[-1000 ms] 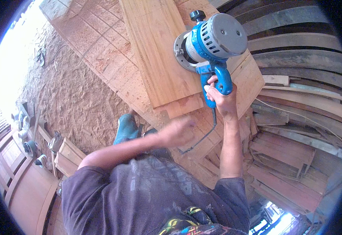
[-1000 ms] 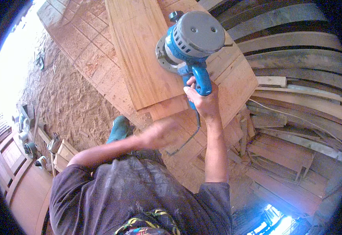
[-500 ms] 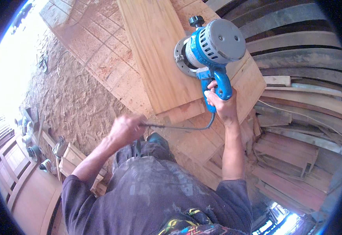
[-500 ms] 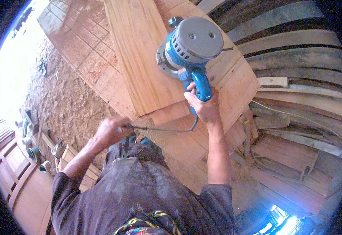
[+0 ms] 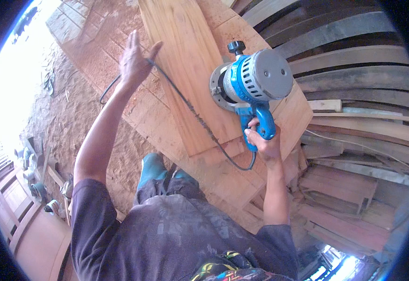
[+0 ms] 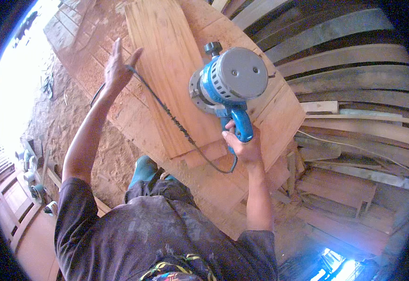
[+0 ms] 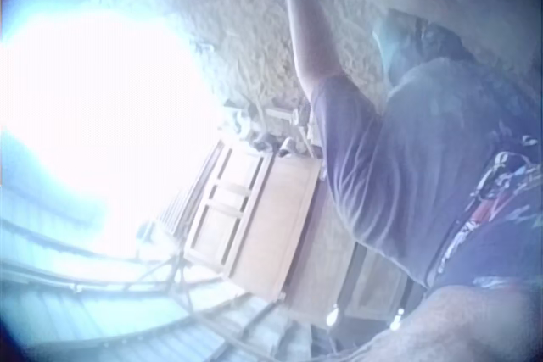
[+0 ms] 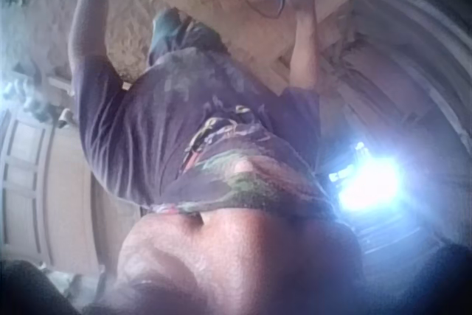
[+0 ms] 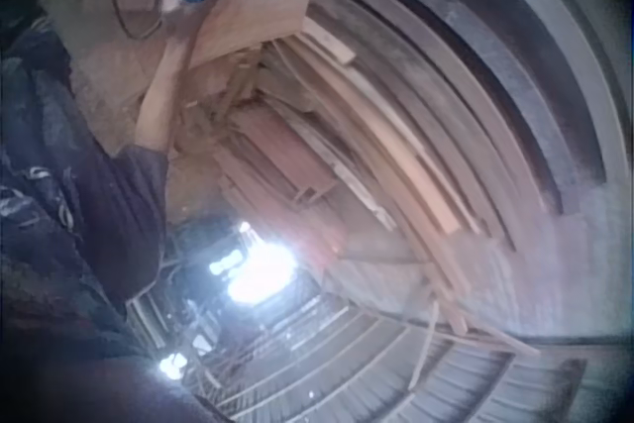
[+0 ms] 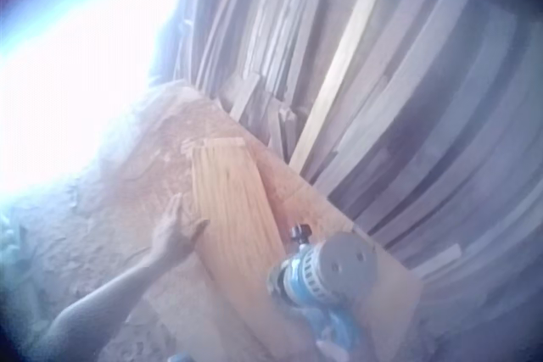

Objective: The person uses a handheld electric router to smooth the edges of several wooden planks on a workbench. They repeatedly position the planks, run the router along the edges, and flip the pieces to work on different sides.

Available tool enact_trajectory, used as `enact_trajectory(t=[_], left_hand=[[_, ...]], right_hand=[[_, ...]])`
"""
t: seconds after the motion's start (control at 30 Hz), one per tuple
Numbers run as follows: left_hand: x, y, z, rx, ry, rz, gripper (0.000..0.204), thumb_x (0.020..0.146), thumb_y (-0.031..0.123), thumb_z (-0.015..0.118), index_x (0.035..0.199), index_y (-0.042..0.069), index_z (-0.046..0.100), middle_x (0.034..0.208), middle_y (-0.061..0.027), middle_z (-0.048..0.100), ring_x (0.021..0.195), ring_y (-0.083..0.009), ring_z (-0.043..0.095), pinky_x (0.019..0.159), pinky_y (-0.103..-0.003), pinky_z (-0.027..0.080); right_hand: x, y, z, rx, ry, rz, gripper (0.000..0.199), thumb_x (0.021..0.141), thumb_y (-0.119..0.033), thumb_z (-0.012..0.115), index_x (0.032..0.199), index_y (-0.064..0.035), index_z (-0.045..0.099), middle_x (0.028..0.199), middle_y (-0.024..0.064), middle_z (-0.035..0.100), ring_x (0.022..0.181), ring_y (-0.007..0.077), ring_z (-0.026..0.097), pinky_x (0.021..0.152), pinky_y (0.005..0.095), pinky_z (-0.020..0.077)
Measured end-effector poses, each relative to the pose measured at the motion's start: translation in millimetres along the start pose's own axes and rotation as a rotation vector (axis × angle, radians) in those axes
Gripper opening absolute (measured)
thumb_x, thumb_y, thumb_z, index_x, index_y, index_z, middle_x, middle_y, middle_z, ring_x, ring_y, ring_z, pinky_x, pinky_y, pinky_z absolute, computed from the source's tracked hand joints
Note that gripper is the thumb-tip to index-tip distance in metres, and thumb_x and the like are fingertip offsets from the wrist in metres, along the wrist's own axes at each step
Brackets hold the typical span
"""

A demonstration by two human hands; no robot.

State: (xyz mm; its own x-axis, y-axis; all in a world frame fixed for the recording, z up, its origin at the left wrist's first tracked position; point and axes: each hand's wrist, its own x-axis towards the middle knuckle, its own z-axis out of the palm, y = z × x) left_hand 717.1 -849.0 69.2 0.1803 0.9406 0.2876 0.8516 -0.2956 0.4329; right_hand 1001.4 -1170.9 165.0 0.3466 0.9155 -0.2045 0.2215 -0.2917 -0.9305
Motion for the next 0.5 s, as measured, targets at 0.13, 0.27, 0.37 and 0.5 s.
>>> enact_trajectory(t=[0.13, 0.27, 0.37, 0.5], left_hand=[[11, 37, 30, -0.334, -0.151, -0.195, 0.109, 0.095, 0.069, 0.058, 0.158, -0.011, 0.02, 0.162, -0.0328, 0.031, 0.149, -0.0432, 0.036, 0.12, -0.047, 0.035], [9, 28, 42, -0.336, -0.14, -0.107, 0.11, 0.095, 0.061, 0.063, 0.158, -0.013, 0.014, 0.162, -0.033, 0.029, 0.149, -0.0442, 0.037, 0.12, -0.046, 0.035], [7, 32, 35, -0.356, -0.174, -0.101, 0.107, 0.095, 0.058, 0.065, 0.158, -0.013, 0.015, 0.162, -0.0331, 0.029, 0.148, -0.0445, 0.037, 0.12, -0.046, 0.035], [4, 37, 29, -0.34, -0.158, -0.092, 0.105, 0.096, 0.055, 0.066, 0.158, -0.013, 0.015, 0.162, -0.0335, 0.028, 0.147, -0.0454, 0.038, 0.12, -0.046, 0.035]], right_hand=[[0, -6, 3, 0.007, 0.033, 0.045, 0.017, 0.084, 0.001, 0.075, 0.098, -0.0052, 0.067, 0.073, -0.0021, 0.059, 0.064, 0.0066, 0.055, 0.056, 0.0259, 0.0433], [0, 1, 4, -0.017, 0.029, -0.007, 0.021, 0.086, 0.006, 0.071, 0.102, -0.0048, 0.065, 0.07, 0.0001, 0.057, 0.059, 0.009, 0.056, 0.052, 0.0261, 0.044], [5, -1, 6, -0.007, 0.023, -0.014, 0.022, 0.086, 0.007, 0.071, 0.103, -0.0048, 0.065, 0.07, -0.0007, 0.056, 0.058, 0.0085, 0.054, 0.052, 0.026, 0.0436], [19, -9, 11, 0.018, 0.012, -0.009, 0.022, 0.086, 0.008, 0.07, 0.103, -0.0047, 0.065, 0.07, -0.0014, 0.056, 0.058, 0.0077, 0.053, 0.052, 0.026, 0.0429]])
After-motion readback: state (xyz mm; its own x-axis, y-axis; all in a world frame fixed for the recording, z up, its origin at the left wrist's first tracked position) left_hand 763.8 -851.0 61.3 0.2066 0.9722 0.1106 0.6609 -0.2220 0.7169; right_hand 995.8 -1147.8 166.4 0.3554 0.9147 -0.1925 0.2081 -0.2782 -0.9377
